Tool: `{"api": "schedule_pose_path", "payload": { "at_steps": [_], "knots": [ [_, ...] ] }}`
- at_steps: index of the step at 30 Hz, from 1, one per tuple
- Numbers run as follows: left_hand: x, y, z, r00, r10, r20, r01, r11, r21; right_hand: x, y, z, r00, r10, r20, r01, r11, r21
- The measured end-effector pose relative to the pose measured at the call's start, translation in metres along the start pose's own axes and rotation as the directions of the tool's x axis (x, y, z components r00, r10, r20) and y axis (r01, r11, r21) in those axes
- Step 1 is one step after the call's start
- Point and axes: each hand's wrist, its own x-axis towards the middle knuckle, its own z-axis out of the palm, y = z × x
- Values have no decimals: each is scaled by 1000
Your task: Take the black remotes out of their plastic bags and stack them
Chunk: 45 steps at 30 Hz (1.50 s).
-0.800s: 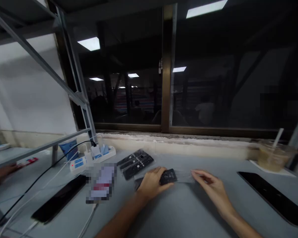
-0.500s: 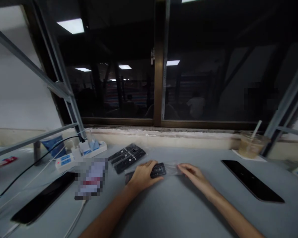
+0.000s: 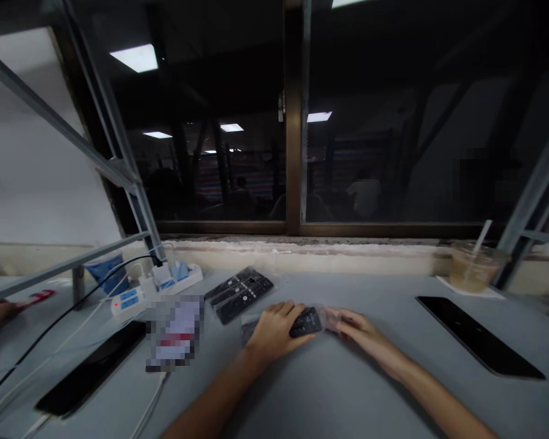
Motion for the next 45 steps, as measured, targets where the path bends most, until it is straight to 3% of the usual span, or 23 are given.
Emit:
{"api": "schedule_pose_path", "payload": {
  "at_steps": [9, 16, 19, 25, 31, 35, 38, 45],
  "knots": [
    [-2, 2, 7, 998, 61, 8, -61, 998, -16, 10, 12, 0, 992, -91, 83, 100, 990, -101],
    [-3, 6, 15, 998, 62, 10, -62, 994, 88, 10, 10, 5, 977, -214, 20, 214, 964, -157],
    [-3, 8, 19, 998, 65, 7, -65, 994, 83, 8, 9, 7, 981, -192, 17, 192, 974, -117],
    [-1, 1, 19, 993, 115, 9, -115, 979, 168, 13, 20, 7, 1000, 9, -24, -9, 1000, -28],
    [3, -21, 7, 974, 227, 7, -219, 931, 292, 16, 17, 10, 998, 6, -57, -3, 999, 41],
    [4, -32, -4, 991, 134, 1, -129, 951, 281, 18, 13, -4, 980, 36, -194, -18, 995, 95],
    [4, -32, -8, 1000, 4, -18, 0, 972, 237, 22, 15, -19, 928, 72, -365, -5, 983, 181],
    [-1, -18, 9, 997, -75, -24, 74, 996, -39, 33, 18, -37, 878, 111, -466, 41, 952, 303]
  ]
}}
